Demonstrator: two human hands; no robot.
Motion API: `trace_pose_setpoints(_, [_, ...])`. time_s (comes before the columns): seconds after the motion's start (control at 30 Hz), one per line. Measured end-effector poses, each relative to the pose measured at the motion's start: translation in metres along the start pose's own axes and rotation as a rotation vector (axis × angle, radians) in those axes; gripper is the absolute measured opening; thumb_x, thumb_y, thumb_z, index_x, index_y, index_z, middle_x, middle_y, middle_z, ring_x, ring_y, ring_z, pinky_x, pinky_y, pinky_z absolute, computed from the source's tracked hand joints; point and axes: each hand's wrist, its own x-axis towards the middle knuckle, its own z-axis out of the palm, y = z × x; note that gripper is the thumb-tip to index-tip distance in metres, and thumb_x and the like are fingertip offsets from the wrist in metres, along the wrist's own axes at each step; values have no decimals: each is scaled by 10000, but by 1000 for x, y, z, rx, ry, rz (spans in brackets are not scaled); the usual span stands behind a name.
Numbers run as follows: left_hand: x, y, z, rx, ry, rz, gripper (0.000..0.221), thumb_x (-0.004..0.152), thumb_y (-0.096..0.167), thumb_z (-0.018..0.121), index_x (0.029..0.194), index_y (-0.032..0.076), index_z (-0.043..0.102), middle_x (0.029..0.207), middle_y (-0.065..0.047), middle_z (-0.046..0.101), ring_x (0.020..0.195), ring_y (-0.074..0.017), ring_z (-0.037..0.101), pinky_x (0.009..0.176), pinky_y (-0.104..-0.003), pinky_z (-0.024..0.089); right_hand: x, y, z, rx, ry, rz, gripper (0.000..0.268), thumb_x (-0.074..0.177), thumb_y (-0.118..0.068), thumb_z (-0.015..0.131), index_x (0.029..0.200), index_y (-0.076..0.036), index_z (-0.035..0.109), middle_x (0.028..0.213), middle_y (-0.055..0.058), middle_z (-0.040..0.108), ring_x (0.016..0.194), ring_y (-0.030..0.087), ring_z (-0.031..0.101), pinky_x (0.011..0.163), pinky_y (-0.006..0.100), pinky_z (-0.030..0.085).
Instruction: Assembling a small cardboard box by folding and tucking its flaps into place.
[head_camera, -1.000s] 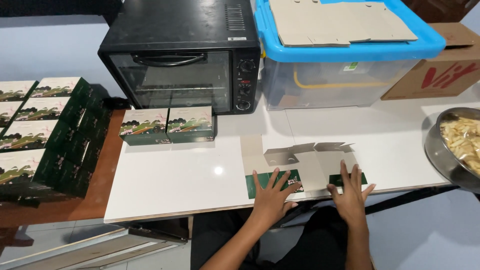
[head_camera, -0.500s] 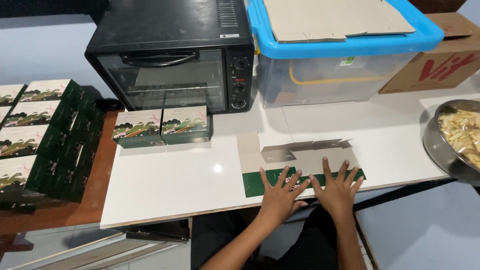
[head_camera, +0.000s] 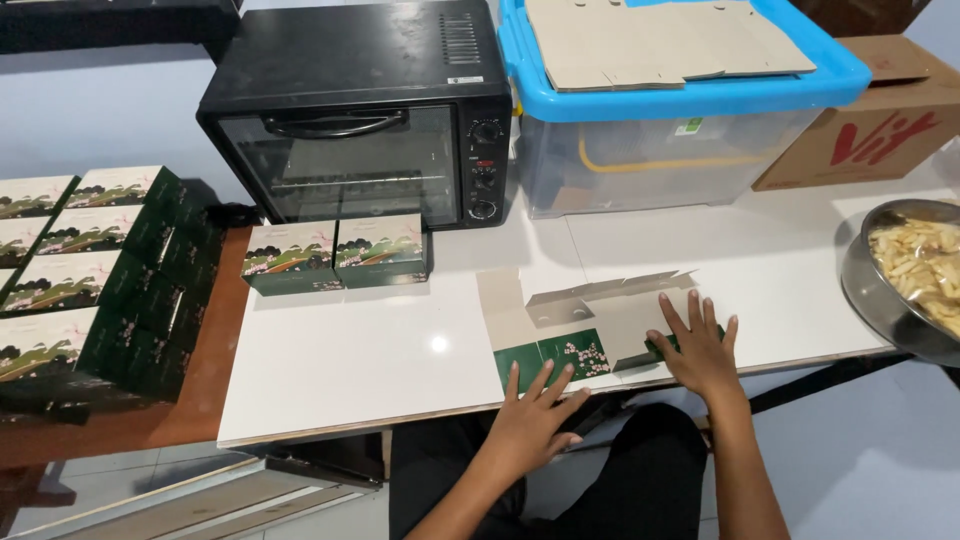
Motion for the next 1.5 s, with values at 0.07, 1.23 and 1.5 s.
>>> trace_pose_setpoints(0.07, [-6, 0, -45, -342, -241, 49, 619, 1020, 351, 590, 1582, 183, 390, 1672, -123, 277, 1544, -428, 157, 1145, -770, 61, 5, 6, -1, 9, -13, -25, 749, 941, -727, 160, 1629, -461, 31, 1748, 22, -113, 1608, 244, -146, 1207, 617, -153])
trace_pose_setpoints(1.23, [30, -65, -50, -610, 299, -424, 378, 860, 32, 552, 1146, 103, 790, 878, -52, 545, 847, -239, 543, 741, -364, 451, -137, -130, 79, 576, 466, -436, 1230, 788, -610, 796, 1661, -122, 80, 1740, 176, 14, 1612, 399, 7, 1185, 751, -63])
trace_pose_setpoints(1.5, [-20, -27, -49, -437, 3, -164, 360, 926, 372, 618, 1224, 194, 712, 1353, -86, 581, 1327, -311, 482, 1123, -545, 285, -139, -122, 50, 691, 344, -428, 1010, 866, -404, 779, 1651, -151, 197, 1732, 196, 1, 1588, 414, 8, 1191, 721, -68])
